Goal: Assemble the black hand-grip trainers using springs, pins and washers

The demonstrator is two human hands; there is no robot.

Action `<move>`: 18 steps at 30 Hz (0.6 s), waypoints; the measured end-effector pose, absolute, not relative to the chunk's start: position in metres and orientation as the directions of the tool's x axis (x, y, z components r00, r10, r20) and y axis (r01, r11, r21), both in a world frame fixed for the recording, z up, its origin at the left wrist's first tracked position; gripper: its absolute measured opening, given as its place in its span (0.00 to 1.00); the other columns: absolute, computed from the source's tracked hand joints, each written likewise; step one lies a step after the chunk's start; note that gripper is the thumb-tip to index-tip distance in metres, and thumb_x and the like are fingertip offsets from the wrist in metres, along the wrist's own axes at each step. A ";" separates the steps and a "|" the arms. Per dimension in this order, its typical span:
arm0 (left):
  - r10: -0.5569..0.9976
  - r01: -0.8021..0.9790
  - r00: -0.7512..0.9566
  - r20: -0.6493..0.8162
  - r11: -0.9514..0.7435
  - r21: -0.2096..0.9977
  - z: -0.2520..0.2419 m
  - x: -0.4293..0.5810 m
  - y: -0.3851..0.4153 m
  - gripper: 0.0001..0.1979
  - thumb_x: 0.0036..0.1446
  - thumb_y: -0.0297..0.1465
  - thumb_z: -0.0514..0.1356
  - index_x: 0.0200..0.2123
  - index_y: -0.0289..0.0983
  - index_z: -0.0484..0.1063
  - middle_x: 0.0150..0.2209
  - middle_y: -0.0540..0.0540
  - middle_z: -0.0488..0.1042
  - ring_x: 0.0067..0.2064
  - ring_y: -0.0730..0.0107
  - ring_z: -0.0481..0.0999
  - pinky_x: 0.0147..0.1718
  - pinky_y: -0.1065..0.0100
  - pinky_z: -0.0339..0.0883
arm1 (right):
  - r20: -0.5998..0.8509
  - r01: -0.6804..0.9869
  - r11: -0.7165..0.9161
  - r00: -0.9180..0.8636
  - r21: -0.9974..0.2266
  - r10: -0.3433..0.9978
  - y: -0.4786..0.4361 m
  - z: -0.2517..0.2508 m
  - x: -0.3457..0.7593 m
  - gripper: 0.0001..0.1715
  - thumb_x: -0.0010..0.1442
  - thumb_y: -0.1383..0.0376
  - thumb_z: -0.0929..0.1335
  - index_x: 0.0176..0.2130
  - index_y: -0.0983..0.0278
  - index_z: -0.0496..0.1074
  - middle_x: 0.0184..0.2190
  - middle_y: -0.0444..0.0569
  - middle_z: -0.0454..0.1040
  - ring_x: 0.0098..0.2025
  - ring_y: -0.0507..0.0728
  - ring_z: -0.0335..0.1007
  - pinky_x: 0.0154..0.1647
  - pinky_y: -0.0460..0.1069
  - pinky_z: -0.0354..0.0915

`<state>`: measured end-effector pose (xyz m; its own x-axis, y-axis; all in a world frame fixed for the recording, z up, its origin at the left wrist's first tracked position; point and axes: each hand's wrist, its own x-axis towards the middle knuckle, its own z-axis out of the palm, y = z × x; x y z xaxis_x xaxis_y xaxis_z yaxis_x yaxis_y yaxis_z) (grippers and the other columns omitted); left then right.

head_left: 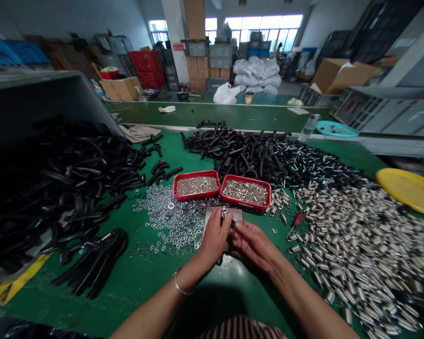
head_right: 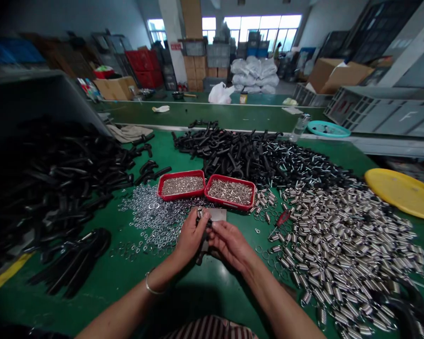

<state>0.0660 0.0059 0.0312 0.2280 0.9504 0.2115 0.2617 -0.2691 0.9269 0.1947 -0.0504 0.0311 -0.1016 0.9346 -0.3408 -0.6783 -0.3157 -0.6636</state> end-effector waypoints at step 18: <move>0.936 0.058 0.332 -0.119 0.106 0.993 0.026 0.061 0.017 0.21 0.60 0.50 0.57 0.40 0.37 0.71 0.36 0.47 0.75 0.34 0.68 0.73 0.35 0.68 0.66 | 0.270 0.651 0.272 -0.106 -0.709 0.957 -0.055 0.023 0.231 0.20 0.71 0.60 0.62 0.60 0.56 0.69 0.55 0.49 0.76 0.53 0.58 0.75 0.54 0.52 0.68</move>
<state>0.0614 0.0169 0.0255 0.3322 0.9356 -0.1194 0.0577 0.1062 0.9927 0.2308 -0.0551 0.0230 -0.1055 0.9569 0.2704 0.6510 0.2720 -0.7087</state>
